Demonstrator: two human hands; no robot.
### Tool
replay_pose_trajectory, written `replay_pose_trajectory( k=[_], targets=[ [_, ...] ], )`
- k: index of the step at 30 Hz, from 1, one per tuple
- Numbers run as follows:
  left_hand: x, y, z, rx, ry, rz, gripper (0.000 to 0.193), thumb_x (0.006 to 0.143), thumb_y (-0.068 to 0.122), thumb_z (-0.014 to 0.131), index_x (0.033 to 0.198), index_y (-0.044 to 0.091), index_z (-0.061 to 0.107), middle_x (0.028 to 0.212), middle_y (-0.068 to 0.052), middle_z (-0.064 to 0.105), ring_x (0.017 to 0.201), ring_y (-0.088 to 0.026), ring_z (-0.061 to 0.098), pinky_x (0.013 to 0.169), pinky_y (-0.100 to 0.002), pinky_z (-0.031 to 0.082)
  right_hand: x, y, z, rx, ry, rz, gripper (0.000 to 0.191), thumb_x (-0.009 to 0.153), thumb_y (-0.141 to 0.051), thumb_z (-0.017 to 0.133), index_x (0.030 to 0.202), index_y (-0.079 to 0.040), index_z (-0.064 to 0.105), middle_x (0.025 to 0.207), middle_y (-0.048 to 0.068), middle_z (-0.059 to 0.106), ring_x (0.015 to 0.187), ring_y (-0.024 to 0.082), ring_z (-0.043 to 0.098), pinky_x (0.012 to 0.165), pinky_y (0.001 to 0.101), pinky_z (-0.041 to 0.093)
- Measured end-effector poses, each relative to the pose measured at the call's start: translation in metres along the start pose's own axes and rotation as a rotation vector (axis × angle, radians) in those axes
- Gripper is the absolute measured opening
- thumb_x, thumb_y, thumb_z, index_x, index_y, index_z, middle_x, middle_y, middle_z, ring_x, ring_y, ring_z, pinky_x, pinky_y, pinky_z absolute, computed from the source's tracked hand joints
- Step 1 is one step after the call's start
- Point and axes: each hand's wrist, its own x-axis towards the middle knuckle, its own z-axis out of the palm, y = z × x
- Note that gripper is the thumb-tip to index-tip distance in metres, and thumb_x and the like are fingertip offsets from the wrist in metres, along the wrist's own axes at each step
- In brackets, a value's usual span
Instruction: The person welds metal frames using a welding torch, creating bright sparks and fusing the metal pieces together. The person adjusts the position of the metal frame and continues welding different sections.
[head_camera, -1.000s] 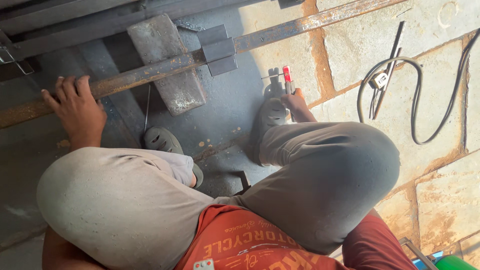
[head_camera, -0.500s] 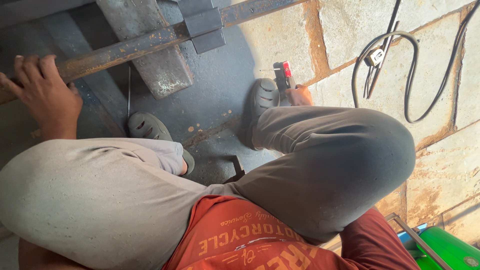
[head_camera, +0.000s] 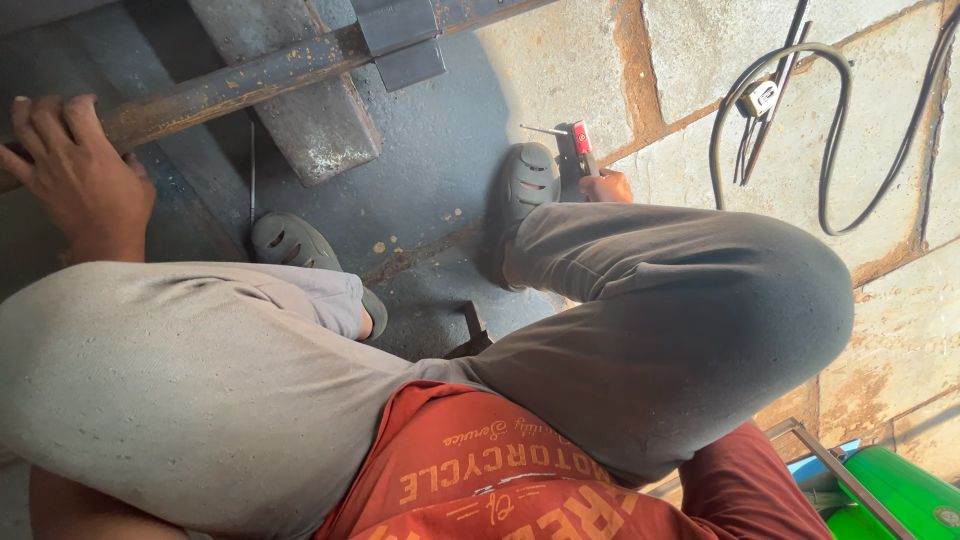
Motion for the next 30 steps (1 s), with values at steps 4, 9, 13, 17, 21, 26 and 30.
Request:
replay_pose_trajectory(
  k=[4,9,13,17,21,26,30],
  targets=[
    [-0.002,-0.004,0.002,0.062,0.051,-0.005,0.057,0.089,0.012,0.074,0.139,0.011,0.047,0.144,-0.011,0.047,0.153,-0.031,0.032,0.129,-0.063,0.008,0.007,0.021,-0.008,-0.389,-0.038,-0.5,0.016,0.088,-0.013,0.07,0.098,-0.001,0.065,0.085,0.005,0.06,0.07,0.014,0.061,0.061,0.0347,0.05],
    [0.002,-0.009,0.011,0.072,0.106,-0.071,0.036,0.098,0.01,0.069,0.13,0.011,0.053,0.124,-0.012,0.057,0.134,-0.032,0.048,0.125,-0.066,0.014,-0.004,0.038,-0.019,0.314,-0.212,-0.115,0.024,0.098,-0.023,0.073,0.111,-0.013,0.056,0.079,-0.001,0.051,0.066,0.008,0.051,0.055,0.0307,0.04],
    [0.004,-0.012,0.013,0.111,0.072,-0.11,0.028,0.1,0.013,0.069,0.125,0.012,0.055,0.113,-0.011,0.063,0.122,-0.031,0.056,0.127,-0.065,0.017,-0.02,0.038,-0.035,0.259,-0.165,-0.083,0.034,0.095,-0.031,0.067,0.122,-0.017,0.052,0.079,-0.002,0.057,0.067,0.009,0.06,0.06,0.0286,0.051],
    [0.005,-0.016,0.004,0.127,0.038,-0.109,0.026,0.102,0.018,0.073,0.122,0.013,0.057,0.112,-0.01,0.065,0.121,-0.029,0.059,0.125,-0.066,0.018,-0.03,0.031,-0.058,0.326,-0.232,-0.462,0.062,0.089,-0.023,0.071,0.143,-0.014,0.042,0.089,0.003,0.065,0.075,0.011,0.066,0.063,0.0294,0.055],
    [0.008,-0.02,-0.003,0.103,0.043,-0.095,0.028,0.097,0.02,0.071,0.121,0.013,0.06,0.108,-0.009,0.066,0.119,-0.03,0.062,0.124,-0.064,0.019,-0.054,0.012,-0.08,0.441,-0.225,-0.657,0.092,0.083,-0.014,0.078,0.161,-0.01,0.029,0.095,0.008,0.064,0.08,0.014,0.067,0.065,0.0317,0.056],
    [0.016,-0.031,0.005,0.121,0.03,-0.058,0.006,0.11,0.016,0.061,0.105,0.012,0.063,0.106,-0.007,0.069,0.107,-0.026,0.065,0.126,-0.058,0.025,-0.087,-0.025,-0.07,0.062,0.129,-0.965,0.102,0.078,-0.007,0.084,0.165,-0.007,0.03,0.106,0.01,0.063,0.091,0.016,0.064,0.077,0.0313,0.052],
    [0.027,-0.039,0.01,-0.013,-0.061,-0.075,0.011,0.11,0.013,0.058,0.109,0.011,0.069,0.105,-0.008,0.073,0.11,-0.027,0.068,0.119,-0.059,0.031,-0.095,-0.044,-0.033,-0.073,0.143,-1.025,0.1,0.073,-0.013,0.093,0.155,-0.005,0.035,0.107,0.013,0.064,0.094,0.017,0.062,0.08,0.0308,0.053]
  ],
)
